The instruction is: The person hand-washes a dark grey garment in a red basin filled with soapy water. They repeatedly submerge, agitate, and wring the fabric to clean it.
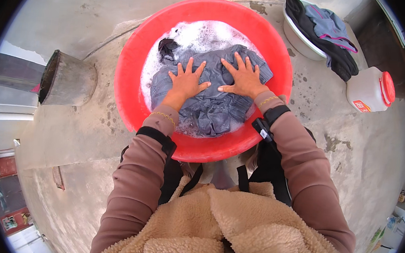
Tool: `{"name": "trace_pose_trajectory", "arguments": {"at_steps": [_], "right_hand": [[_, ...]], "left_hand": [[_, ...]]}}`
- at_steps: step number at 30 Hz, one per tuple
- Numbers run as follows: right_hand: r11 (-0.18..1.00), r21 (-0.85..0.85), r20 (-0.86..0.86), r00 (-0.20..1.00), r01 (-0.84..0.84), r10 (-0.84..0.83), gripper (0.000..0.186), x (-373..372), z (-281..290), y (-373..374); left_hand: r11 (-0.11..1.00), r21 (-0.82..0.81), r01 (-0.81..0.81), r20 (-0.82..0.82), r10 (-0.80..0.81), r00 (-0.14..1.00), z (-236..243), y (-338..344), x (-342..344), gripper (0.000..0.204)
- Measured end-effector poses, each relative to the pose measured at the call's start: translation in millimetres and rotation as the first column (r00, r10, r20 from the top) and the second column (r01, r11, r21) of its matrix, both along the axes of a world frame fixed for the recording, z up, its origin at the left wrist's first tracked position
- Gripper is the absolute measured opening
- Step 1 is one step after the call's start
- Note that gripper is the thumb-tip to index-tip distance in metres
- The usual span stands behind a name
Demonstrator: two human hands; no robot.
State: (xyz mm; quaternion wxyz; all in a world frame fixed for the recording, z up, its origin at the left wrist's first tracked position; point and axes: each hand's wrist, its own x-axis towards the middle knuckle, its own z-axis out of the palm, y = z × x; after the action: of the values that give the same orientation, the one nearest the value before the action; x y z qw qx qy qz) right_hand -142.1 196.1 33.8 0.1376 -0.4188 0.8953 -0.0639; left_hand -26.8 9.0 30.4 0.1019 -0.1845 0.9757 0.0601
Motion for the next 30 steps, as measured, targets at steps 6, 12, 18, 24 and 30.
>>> {"name": "trace_pose_trajectory", "arguments": {"at_steps": [6, 12, 18, 24, 30], "right_hand": [[0.927, 0.343, 0.371, 0.929, -0.153, 0.016, 0.110, -32, -29, -33], [0.911, 0.344, 0.322, 0.940, -0.226, 0.112, 0.110, -45, -65, -59], [0.931, 0.086, 0.565, 0.787, -0.354, 0.247, 0.096, -88, -46, -49], [0.994, -0.079, 0.101, 0.992, 0.082, -0.074, 0.101, -111, -71, -57], [0.988, -0.135, 0.432, 0.902, 0.078, -0.012, 0.076, -68, -65, -57]], "left_hand": [[0.997, 0.071, -0.007, 0.319, -0.016, 0.947, -41, -11, -13, 0.090], [0.995, 0.099, -0.022, 0.340, -0.013, 0.940, -65, -18, -27, 0.084], [0.963, 0.263, -0.065, 0.147, 0.026, 0.989, -73, -37, -20, 0.077], [0.906, 0.402, -0.128, -0.264, 0.249, 0.932, -86, -44, 15, 0.081], [0.875, 0.463, -0.140, -0.282, 0.296, 0.913, -83, -35, 43, 0.099]]}}
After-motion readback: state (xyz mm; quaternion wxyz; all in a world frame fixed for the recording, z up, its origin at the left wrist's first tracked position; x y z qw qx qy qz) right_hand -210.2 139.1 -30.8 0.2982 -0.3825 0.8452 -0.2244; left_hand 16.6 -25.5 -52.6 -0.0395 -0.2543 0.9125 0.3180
